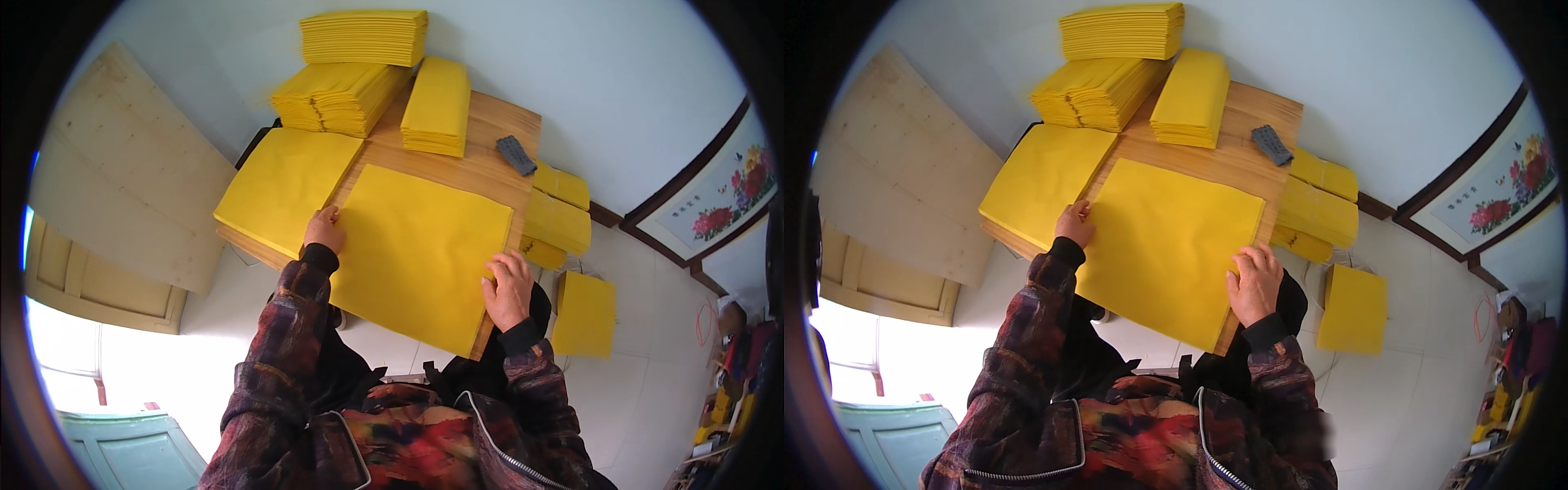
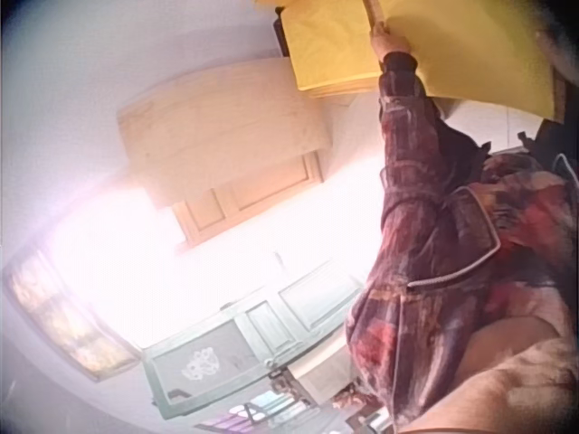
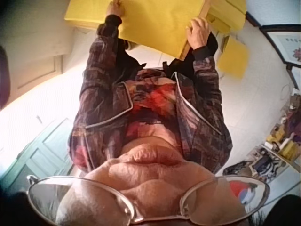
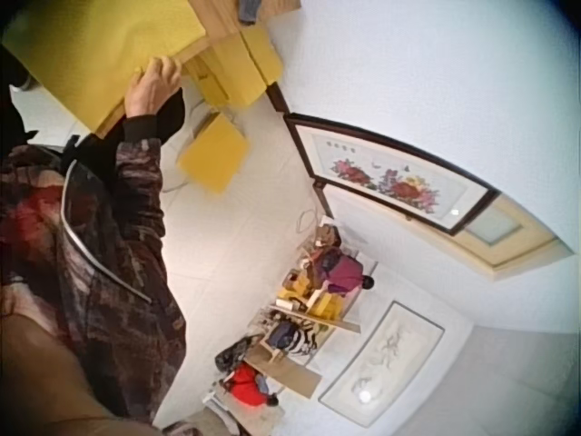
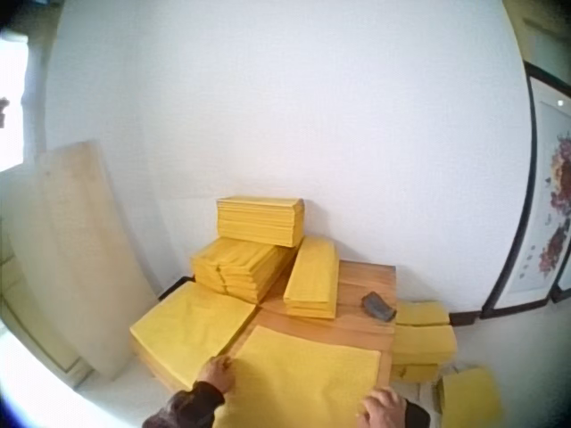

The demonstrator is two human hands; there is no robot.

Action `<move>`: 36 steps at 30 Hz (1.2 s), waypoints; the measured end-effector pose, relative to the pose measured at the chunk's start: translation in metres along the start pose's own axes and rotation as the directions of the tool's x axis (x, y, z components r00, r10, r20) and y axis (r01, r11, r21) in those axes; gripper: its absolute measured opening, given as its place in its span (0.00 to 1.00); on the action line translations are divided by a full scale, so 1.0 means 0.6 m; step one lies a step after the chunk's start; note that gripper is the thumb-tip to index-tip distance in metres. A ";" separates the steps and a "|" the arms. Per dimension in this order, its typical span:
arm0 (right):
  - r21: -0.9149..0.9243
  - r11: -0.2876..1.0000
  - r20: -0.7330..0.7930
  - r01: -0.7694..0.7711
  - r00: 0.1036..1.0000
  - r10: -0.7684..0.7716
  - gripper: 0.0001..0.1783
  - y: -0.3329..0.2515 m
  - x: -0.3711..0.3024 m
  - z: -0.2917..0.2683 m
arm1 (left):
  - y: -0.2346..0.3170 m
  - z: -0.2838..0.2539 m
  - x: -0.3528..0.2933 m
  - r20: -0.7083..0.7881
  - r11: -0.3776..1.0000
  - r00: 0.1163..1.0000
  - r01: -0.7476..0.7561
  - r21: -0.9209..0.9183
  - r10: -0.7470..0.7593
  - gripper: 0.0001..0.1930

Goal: The person folds yellow paper sheets by hand on a low wooden table. They fold each sheet in half, then fold the sides inward, and finally fold the bottom up to form a small packet, stacking the finished pieces on the table.

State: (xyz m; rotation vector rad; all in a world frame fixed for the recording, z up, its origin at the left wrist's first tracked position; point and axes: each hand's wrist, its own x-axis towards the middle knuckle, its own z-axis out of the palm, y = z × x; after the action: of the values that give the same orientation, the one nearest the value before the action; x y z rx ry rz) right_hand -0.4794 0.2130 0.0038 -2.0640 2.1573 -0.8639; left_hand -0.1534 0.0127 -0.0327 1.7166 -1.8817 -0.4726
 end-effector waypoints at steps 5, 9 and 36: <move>-0.076 0.994 0.129 0.078 0.989 -0.068 0.14 -0.013 0.040 -0.003 | 0.009 -0.005 0.000 0.004 1.000 1.000 0.007 0.015 -0.007 0.20; -0.044 0.995 0.225 0.088 0.971 -0.076 0.15 -0.027 0.071 0.005 | 0.013 -0.007 0.000 0.042 0.999 0.999 0.031 -0.023 -0.030 0.18; 0.047 0.969 0.441 0.241 0.866 -0.236 0.23 -0.126 0.232 0.139 | 0.024 -0.011 -0.013 0.002 0.989 0.998 0.058 -0.138 -0.058 0.16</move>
State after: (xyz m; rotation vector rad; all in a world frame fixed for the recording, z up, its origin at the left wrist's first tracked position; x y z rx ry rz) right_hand -0.3941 0.0559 0.0122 -2.2875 1.6955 -0.3355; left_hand -0.1607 0.0230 -0.0199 1.6832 -1.7584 -0.6084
